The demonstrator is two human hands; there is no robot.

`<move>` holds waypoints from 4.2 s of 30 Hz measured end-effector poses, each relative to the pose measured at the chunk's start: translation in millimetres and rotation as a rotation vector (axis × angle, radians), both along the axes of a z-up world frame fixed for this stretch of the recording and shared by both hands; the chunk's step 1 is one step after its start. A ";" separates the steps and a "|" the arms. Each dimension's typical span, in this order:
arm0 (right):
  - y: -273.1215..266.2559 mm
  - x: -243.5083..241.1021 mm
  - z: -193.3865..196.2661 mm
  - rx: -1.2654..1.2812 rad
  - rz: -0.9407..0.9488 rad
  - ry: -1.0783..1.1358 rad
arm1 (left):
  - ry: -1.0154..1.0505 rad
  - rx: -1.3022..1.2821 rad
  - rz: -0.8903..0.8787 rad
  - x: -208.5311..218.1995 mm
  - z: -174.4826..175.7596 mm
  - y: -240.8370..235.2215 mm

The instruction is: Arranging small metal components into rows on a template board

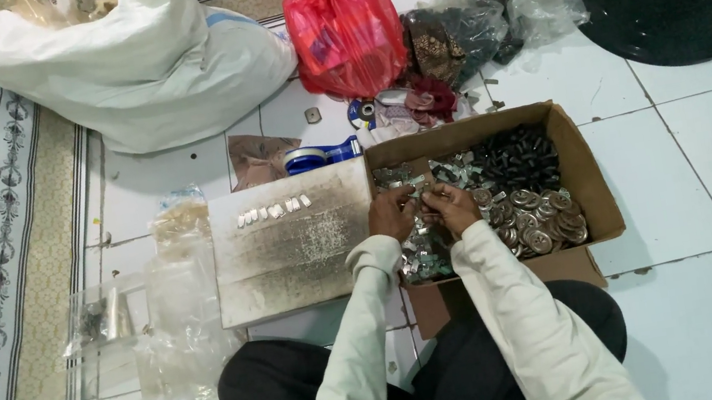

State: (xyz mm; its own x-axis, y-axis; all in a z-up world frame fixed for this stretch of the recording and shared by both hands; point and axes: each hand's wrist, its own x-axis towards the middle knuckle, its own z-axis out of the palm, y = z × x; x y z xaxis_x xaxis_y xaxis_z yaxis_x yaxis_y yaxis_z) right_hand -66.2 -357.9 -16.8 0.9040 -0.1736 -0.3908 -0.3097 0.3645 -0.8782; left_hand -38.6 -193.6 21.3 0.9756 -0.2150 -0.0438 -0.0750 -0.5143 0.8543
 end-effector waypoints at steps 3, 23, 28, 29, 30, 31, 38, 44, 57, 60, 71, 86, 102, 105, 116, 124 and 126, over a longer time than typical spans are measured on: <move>6.7 -1.1 11.8 -0.071 -0.020 -0.041 | 0.040 -0.067 0.026 4.0 -0.8 -0.5; 28.1 3.7 38.2 0.001 -0.111 -0.169 | 0.073 -0.522 0.368 -17.7 42.7 9.7; 70.7 7.4 92.3 -0.125 0.010 -0.168 | -0.018 -0.386 0.521 -4.5 12.9 52.7; 82.0 11.4 101.2 -0.223 0.055 -0.188 | -0.053 -0.280 0.577 1.4 11.6 67.0; 94.1 14.6 109.9 -0.317 0.097 -0.208 | -0.087 -0.169 0.629 6.8 10.6 82.3; 101.8 25.9 104.0 -0.317 0.102 -0.204 | -0.083 -0.168 0.634 13.9 -1.4 93.9; 161.9 99.4 40.3 -0.606 0.247 -0.067 | -0.004 -0.042 0.788 43.8 -32.9 144.9; 181.7 111.1 34.0 -0.780 0.230 0.040 | 0.047 -0.043 0.779 53.6 -45.5 147.1; 186.3 64.8 88.7 -0.607 0.165 0.038 | -0.113 0.008 0.663 27.0 -1.6 135.3; 195.2 58.3 111.2 -0.660 0.144 0.075 | -0.154 0.057 0.634 28.3 -4.2 134.8; 179.3 66.5 82.5 -0.808 0.167 -0.070 | -0.383 0.063 0.673 24.8 -32.5 134.8; 15.6 -2.8 118.3 -1.116 0.561 -0.037 | -0.561 0.341 -0.088 -27.6 -3.8 -11.2; -15.0 10.3 -74.6 -1.553 0.811 0.011 | -0.256 1.233 -0.417 -27.4 -59.2 -47.1; -16.5 12.6 -78.1 -1.558 0.817 0.010 | -0.245 1.204 -0.388 -27.9 -55.6 -45.4; 3.6 -10.2 26.7 -1.333 0.838 0.069 | -0.328 1.030 -0.332 -33.5 -31.8 -35.0; -28.5 -6.4 -2.4 -1.049 0.639 -0.073 | -0.218 0.580 -0.244 -43.6 44.9 -14.1; -33.8 -0.4 -19.3 -0.971 0.549 -0.031 | -0.107 0.450 -0.223 -35.1 37.2 -10.3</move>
